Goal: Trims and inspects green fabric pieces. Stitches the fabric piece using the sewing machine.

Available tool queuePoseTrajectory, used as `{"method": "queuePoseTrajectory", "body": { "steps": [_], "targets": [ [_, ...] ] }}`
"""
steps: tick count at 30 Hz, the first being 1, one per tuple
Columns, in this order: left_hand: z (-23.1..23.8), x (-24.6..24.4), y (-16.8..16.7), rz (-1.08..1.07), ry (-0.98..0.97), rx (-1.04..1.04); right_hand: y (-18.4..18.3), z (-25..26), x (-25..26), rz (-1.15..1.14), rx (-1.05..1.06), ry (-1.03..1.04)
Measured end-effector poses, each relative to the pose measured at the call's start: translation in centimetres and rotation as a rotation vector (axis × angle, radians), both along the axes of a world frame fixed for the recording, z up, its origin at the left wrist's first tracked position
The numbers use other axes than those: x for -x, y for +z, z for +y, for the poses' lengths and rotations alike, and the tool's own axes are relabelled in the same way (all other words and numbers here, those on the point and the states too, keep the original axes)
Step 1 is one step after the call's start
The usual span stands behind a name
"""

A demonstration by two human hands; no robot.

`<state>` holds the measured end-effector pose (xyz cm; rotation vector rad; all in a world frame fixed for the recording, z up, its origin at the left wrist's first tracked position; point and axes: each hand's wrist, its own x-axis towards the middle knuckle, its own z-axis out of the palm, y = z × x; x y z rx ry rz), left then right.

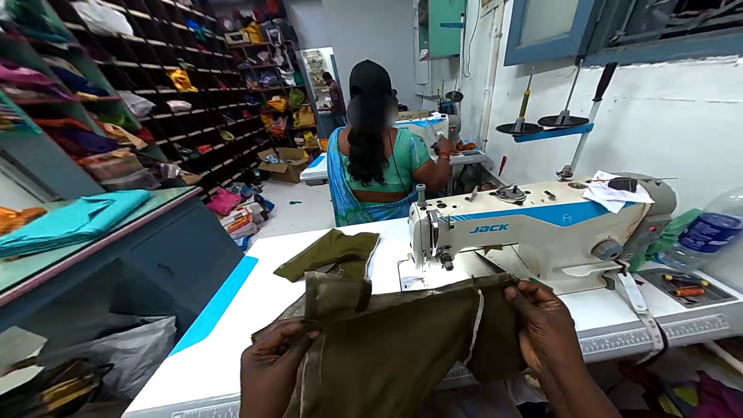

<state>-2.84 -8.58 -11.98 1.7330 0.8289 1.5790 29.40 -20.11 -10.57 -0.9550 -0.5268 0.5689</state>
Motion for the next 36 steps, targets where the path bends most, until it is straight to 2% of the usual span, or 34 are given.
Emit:
{"method": "queuePoseTrajectory", "body": {
  "steps": [4, 8, 18, 22, 26, 31, 36],
  "targets": [
    [0.3, -0.8, -1.7, -0.024, 0.030, 0.129, -0.8, 0.5, 0.1, 0.057, 0.072, 0.027],
    [-0.2, -0.8, -0.9, -0.021, 0.079, 0.187, -1.5, 0.4, 0.1, -0.032, 0.082, -0.013],
    [-0.3, -0.7, -0.9, -0.075, 0.085, 0.111, -2.7, 0.2, -0.3, -0.390, 0.024, -0.043],
    [-0.2, -0.6, -1.0, -0.082, 0.072, 0.089, -2.4, 0.0, 0.1, -0.353, 0.062, -0.041],
    [-0.4, -0.6, -1.1, -0.076, 0.055, 0.071, -2.4, -0.2, 0.1, -0.277, -0.016, 0.008],
    [-0.6, -0.4, -1.0, -0.070, 0.035, 0.033, -1.7, -0.8, 0.1, -0.402, 0.069, -0.052],
    [-0.5, -0.2, -1.1, -0.050, 0.029, -0.014, -1.5, -1.2, -0.1, -0.569, 0.022, 0.006]
  ]
}}
